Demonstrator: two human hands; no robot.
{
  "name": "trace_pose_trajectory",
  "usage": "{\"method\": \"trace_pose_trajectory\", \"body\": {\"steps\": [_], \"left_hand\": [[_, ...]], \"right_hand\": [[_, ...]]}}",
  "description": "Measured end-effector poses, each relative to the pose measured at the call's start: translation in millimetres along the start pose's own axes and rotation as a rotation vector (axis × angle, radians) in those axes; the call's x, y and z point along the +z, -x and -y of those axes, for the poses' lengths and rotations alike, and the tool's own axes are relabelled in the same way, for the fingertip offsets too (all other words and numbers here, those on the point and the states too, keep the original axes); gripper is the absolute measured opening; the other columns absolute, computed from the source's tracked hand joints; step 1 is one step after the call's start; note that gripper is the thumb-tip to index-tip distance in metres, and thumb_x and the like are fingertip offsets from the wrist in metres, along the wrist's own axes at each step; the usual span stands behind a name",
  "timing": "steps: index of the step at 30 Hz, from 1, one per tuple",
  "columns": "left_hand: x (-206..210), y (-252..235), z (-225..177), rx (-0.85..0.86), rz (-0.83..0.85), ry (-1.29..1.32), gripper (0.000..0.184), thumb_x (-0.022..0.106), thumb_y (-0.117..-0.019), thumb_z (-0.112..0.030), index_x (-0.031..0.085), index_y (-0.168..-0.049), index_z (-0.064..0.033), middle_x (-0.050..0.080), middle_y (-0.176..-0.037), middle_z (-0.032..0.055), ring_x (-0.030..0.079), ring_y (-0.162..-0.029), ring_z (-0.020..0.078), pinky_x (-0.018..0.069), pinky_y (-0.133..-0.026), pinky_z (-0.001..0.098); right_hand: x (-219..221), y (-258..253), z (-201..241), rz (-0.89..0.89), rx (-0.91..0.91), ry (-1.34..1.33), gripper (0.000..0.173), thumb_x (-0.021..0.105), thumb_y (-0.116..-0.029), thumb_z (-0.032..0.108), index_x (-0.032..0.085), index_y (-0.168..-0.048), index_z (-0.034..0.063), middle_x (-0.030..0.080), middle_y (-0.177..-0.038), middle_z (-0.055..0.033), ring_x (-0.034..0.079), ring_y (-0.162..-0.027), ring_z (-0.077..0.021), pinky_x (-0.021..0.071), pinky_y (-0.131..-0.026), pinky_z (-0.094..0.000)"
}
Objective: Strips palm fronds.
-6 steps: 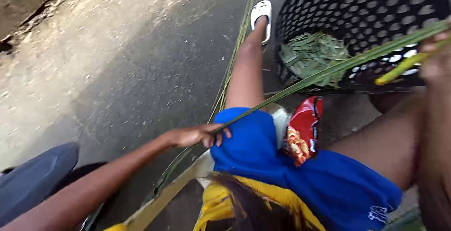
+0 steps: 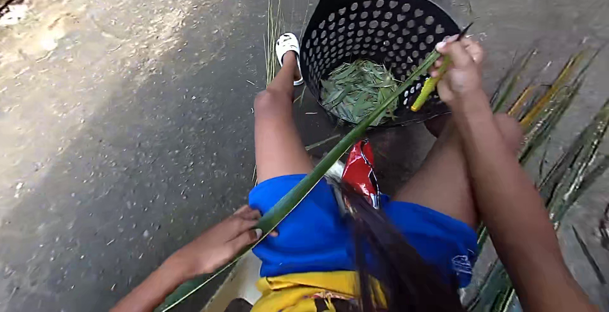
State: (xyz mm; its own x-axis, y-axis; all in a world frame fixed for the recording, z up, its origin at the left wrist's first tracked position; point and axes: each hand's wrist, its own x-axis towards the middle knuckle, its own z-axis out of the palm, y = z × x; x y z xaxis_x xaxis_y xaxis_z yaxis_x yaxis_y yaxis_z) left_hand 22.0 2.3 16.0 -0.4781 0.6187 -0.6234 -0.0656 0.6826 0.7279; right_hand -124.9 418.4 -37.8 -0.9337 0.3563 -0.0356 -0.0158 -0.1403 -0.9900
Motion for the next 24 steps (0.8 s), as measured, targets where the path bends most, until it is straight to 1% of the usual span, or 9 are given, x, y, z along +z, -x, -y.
{"method": "trace_pose_trajectory", "body": {"steps": [2, 4, 8, 12, 14, 16, 18, 20, 24], "left_hand": [[9, -10, -1, 0.164, -0.155, -0.149, 0.025, 0.055, -0.0936, -0.006, 0.072, -0.090, 0.0113, 0.070, -0.094, 0.0249, 0.068, -0.092, 0.0397, 0.0527, -0.086, 0.0515], [9, -27, -7, 0.249, -0.212, -0.189, 0.021, 0.061, -0.0917, -0.009, 0.071, -0.092, 0.0097, 0.069, -0.088, 0.0226, 0.068, -0.080, 0.0349, 0.0554, -0.073, 0.0478], [-4, -79, -55, 0.292, -0.179, -0.140, 0.025, 0.060, -0.0977, -0.009, 0.066, -0.112, 0.0114, 0.069, -0.092, 0.0256, 0.068, -0.079, 0.0345, 0.0544, -0.074, 0.0485], [-14, -138, -101, 0.458, -0.091, 0.122, 0.033, 0.041, -0.1072, -0.011, 0.056, -0.127, 0.0120, 0.066, -0.083, 0.0093, 0.061, -0.065, 0.0060, 0.0535, -0.065, 0.0221], [-19, -157, -126, 0.444, -0.079, 0.176, 0.039, 0.034, -0.1102, -0.014, 0.054, -0.131, 0.0112, 0.059, -0.076, 0.0022, 0.048, -0.058, -0.0002, 0.0426, -0.056, 0.0169], [-30, -170, -145, 0.365, -0.103, 0.153, 0.041, 0.030, -0.1114, -0.016, 0.052, -0.135, 0.0094, 0.055, -0.076, 0.0008, 0.043, -0.058, 0.0012, 0.0395, -0.056, 0.0184], [-40, -183, -155, 0.272, -0.155, 0.095, 0.042, 0.029, -0.1121, -0.017, 0.053, -0.135, 0.0075, 0.054, -0.078, 0.0019, 0.045, -0.060, 0.0043, 0.0414, -0.058, 0.0214], [-51, -195, -163, 0.195, -0.216, -0.016, 0.043, 0.027, -0.1127, -0.017, 0.053, -0.136, 0.0082, 0.058, -0.086, 0.0107, 0.052, -0.069, 0.0146, 0.0465, -0.068, 0.0306], [-54, -208, -171, 0.126, -0.305, -0.206, 0.042, 0.028, -0.1132, -0.014, 0.054, -0.133, 0.0128, 0.064, -0.100, 0.0271, 0.063, -0.092, 0.0345, 0.0491, -0.089, 0.0460]], "right_hand": [[-1, -3, 2, -0.012, -0.014, -0.045, 0.029, 0.042, -0.0978, -0.004, 0.053, -0.081, 0.0183, 0.056, -0.059, 0.0163, 0.049, -0.046, 0.0058, 0.0442, -0.046, -0.0108], [-2, -5, 7, -0.018, -0.046, -0.068, 0.031, 0.042, -0.0974, -0.005, 0.053, -0.080, 0.0183, 0.056, -0.058, 0.0161, 0.050, -0.045, 0.0059, 0.0442, -0.046, -0.0102], [-4, -11, 20, 0.021, -0.102, -0.081, 0.031, 0.041, -0.0975, -0.003, 0.055, -0.081, 0.0193, 0.058, -0.058, 0.0161, 0.051, -0.046, 0.0057, 0.0446, -0.046, -0.0107], [-5, -5, 36, 0.042, -0.095, -0.085, 0.032, 0.041, -0.1001, 0.001, 0.057, -0.083, 0.0217, 0.057, -0.060, 0.0169, 0.050, -0.046, 0.0070, 0.0439, -0.046, -0.0095], [-11, -5, 37, 0.044, -0.059, -0.124, 0.033, 0.039, -0.1012, 0.001, 0.058, -0.082, 0.0195, 0.055, -0.056, 0.0147, 0.047, -0.044, 0.0056, 0.0423, -0.045, -0.0105], [-19, -10, 35, 0.073, 0.011, -0.113, 0.032, 0.033, -0.1043, 0.005, 0.058, -0.086, 0.0149, 0.051, -0.054, 0.0130, 0.045, -0.044, 0.0034, 0.0411, -0.046, -0.0119], [-26, -8, 38, 0.176, 0.127, -0.018, 0.032, 0.024, -0.1092, 0.014, 0.055, -0.112, 0.0062, 0.050, -0.061, 0.0116, 0.048, -0.049, 0.0025, 0.0443, -0.052, -0.0120], [-26, -1, 41, 0.304, 0.258, 0.026, 0.037, 0.021, -0.1097, 0.014, 0.048, -0.131, 0.0021, 0.053, -0.069, 0.0099, 0.052, -0.056, 0.0018, 0.0469, -0.057, -0.0130], [-5, 15, 41, 0.610, 0.490, 0.012, 0.033, 0.028, -0.1062, 0.009, 0.043, -0.135, 0.0032, 0.053, -0.069, 0.0118, 0.050, -0.056, 0.0046, 0.0436, -0.055, -0.0108]]}}
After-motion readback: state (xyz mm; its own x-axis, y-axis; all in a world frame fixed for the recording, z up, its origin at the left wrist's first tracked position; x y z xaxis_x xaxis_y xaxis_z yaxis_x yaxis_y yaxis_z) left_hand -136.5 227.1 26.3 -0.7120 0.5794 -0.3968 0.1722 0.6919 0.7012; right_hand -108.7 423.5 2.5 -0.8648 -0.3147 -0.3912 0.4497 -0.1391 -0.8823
